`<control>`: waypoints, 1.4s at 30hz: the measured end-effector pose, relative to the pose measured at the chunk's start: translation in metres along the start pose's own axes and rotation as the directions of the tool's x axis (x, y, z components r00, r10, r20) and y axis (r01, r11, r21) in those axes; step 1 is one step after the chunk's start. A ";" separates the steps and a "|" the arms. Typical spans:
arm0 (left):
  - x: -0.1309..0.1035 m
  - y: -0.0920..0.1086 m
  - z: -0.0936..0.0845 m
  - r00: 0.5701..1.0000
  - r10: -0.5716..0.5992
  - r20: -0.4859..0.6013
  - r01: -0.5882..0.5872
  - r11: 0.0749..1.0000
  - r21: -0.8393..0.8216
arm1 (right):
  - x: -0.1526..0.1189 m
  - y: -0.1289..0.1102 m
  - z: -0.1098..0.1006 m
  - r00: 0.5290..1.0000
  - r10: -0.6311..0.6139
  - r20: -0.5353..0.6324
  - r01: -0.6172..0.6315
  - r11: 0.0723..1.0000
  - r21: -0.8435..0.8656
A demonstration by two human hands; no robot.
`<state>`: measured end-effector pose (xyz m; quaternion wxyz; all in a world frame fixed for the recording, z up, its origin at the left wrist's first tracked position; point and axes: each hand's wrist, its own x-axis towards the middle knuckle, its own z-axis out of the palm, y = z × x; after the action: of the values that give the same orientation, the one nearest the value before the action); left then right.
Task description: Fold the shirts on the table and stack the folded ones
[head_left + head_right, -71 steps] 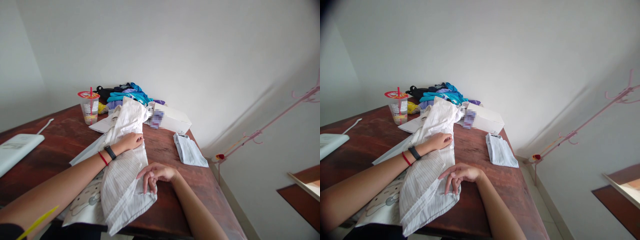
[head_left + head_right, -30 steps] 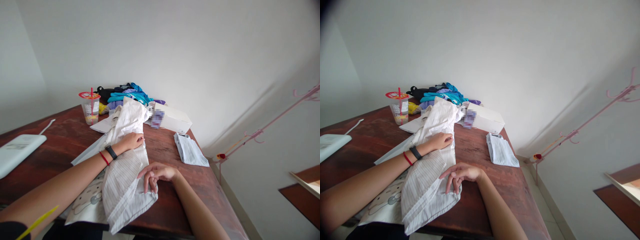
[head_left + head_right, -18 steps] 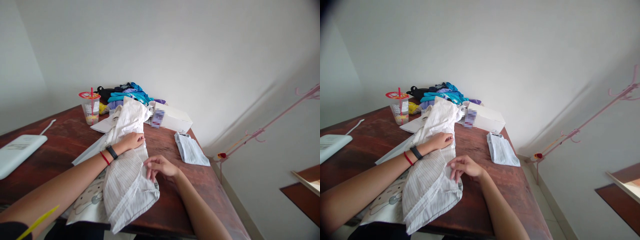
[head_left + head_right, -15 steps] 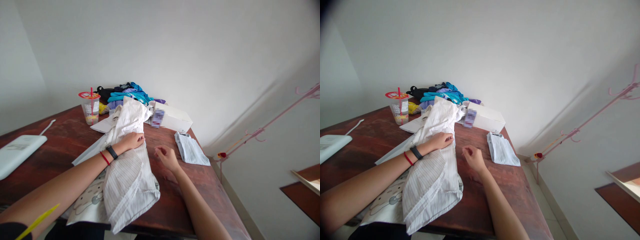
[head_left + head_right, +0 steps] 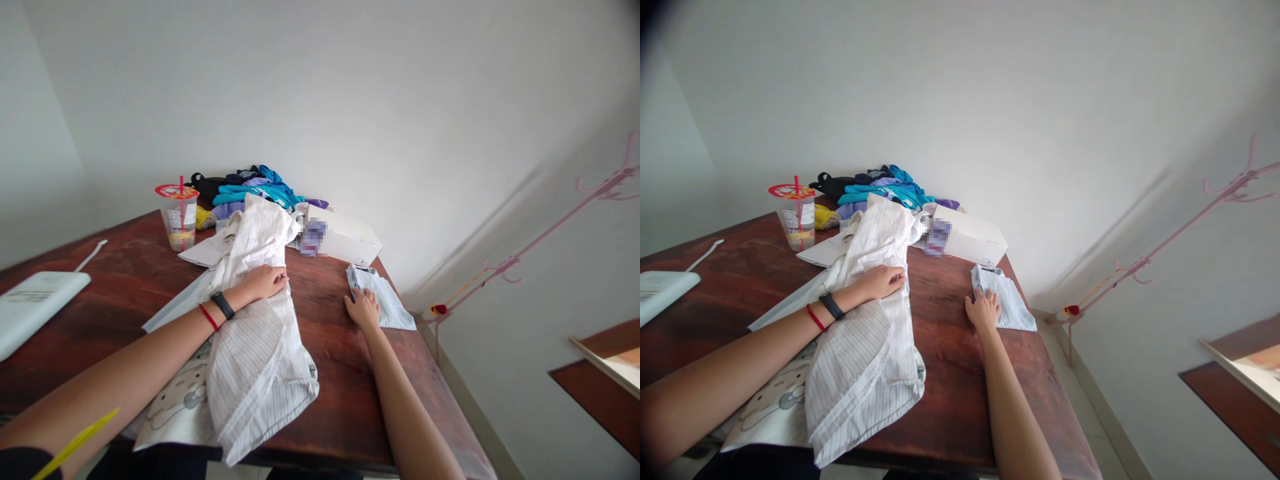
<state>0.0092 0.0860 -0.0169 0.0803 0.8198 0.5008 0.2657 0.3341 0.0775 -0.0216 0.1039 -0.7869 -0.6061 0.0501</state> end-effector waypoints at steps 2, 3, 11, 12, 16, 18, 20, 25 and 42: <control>0.000 0.001 0.000 1.000 -0.007 0.004 0.007 1.000 0.005 | 0.001 0.001 0.000 1.000 -0.006 0.011 0.006 1.000 -0.007; 0.000 0.001 0.000 1.000 -0.010 0.003 0.010 1.000 0.009 | 0.002 0.001 0.000 1.000 -0.010 0.022 0.010 1.000 -0.007; -0.001 0.001 -0.001 1.000 0.000 0.008 0.000 1.000 0.005 | 0.005 0.002 0.005 0.996 -0.021 0.084 0.025 0.999 -0.039; -0.001 0.001 -0.002 1.000 -0.002 0.010 0.002 1.000 0.006 | 0.006 0.002 0.006 0.996 -0.023 0.087 0.026 0.999 -0.041; 0.000 0.000 -0.001 1.000 -0.005 0.007 0.005 1.000 0.002 | 0.009 0.002 0.009 0.995 -0.019 0.097 0.021 1.000 -0.019; 0.000 0.000 0.000 1.000 -0.002 0.002 0.002 1.000 0.004 | 0.011 0.003 0.008 0.995 -0.019 0.101 0.020 1.000 -0.008; 0.000 0.000 0.000 1.000 0.002 0.002 -0.002 1.000 0.007 | 0.012 0.005 0.007 0.994 -0.028 0.104 0.028 1.000 -0.003; -0.001 0.001 -0.001 1.000 0.000 0.000 0.000 1.000 0.007 | 0.012 0.006 0.005 0.996 -0.030 0.087 0.026 0.999 0.043; 0.000 -0.001 0.000 1.000 -0.001 0.002 0.001 1.000 0.010 | 0.014 0.009 0.010 0.998 -0.053 -0.029 0.055 0.997 0.058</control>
<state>0.0085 0.0868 -0.0175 0.0766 0.8203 0.5025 0.2623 0.3443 0.0895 -0.0332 0.1366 -0.7676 -0.6239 0.0541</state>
